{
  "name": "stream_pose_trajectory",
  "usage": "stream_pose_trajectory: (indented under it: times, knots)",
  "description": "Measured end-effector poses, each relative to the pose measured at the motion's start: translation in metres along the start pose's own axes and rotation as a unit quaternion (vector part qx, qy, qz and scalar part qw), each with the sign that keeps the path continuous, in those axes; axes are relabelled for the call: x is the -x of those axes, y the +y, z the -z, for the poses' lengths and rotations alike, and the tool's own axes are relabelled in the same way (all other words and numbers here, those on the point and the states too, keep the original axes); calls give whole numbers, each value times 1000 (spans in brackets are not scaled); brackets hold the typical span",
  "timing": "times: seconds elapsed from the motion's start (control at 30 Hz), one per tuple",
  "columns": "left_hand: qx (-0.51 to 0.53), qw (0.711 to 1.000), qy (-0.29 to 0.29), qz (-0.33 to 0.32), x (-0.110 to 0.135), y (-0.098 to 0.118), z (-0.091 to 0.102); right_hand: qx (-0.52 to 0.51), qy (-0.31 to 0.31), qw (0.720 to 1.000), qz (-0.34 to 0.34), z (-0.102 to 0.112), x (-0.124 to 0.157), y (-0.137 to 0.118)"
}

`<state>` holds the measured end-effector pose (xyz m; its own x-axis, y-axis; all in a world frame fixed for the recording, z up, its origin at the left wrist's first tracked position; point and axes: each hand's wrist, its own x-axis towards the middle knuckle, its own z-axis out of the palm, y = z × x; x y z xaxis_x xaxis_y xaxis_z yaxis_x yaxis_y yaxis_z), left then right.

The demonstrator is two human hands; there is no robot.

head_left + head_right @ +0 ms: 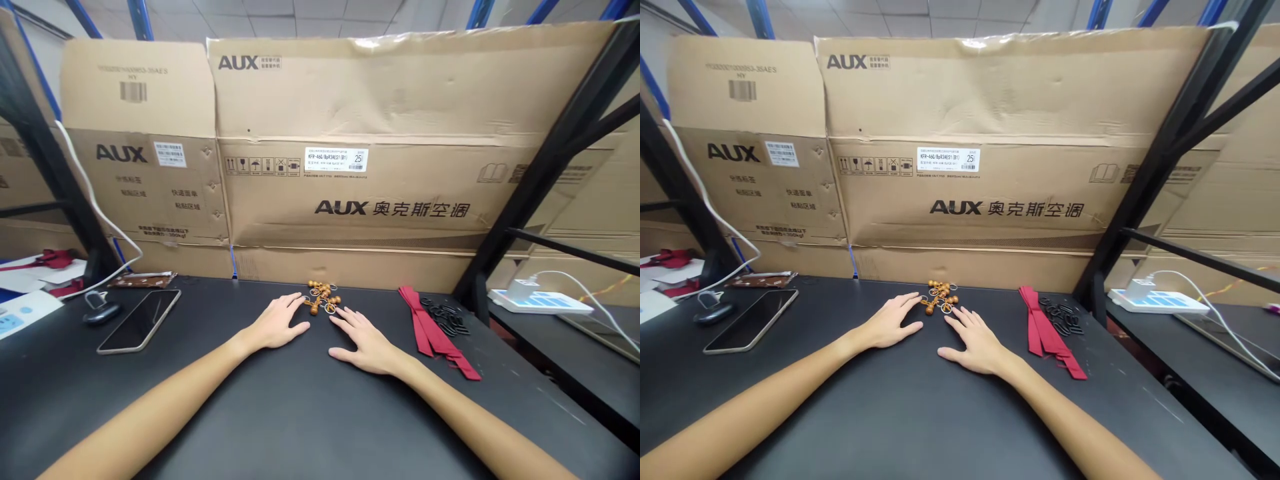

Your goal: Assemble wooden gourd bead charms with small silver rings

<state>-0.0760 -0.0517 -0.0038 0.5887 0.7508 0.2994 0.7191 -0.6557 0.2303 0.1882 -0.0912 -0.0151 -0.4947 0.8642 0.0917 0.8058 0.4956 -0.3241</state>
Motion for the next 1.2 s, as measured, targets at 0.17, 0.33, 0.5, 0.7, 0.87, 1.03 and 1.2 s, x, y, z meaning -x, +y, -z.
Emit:
stream_pose_trajectory:
  times: [0.17, 0.33, 0.5, 0.7, 0.87, 1.03, 1.2]
  knots:
    - [-13, 999, -38, 2, -7, -6, -5, 9, -2, 1000, 0, 0, 0, -1]
    - [-20, 999, -16, -22, -2, -2, -4, 2, 3, 1000, 11, -1, 0, 2]
    - [-13, 998, 5, -61, 7, 9, -1, -6, 46, 999, 19, -1, 1, -1]
    - [23, 994, 3, -108, 16, 31, -1, -19, 155, 986, 63, -3, 2, -13]
    - [60, 990, 0, -130, 19, 40, -2, -1, 164, 982, 94, -5, 1, -16]
    - [76, 988, -1, -134, 18, 40, -2, -2, 176, 980, 89, -7, -1, -15]
    - [74, 989, -2, -130, 18, 40, -1, -20, 187, 978, 89, -6, -1, -17]
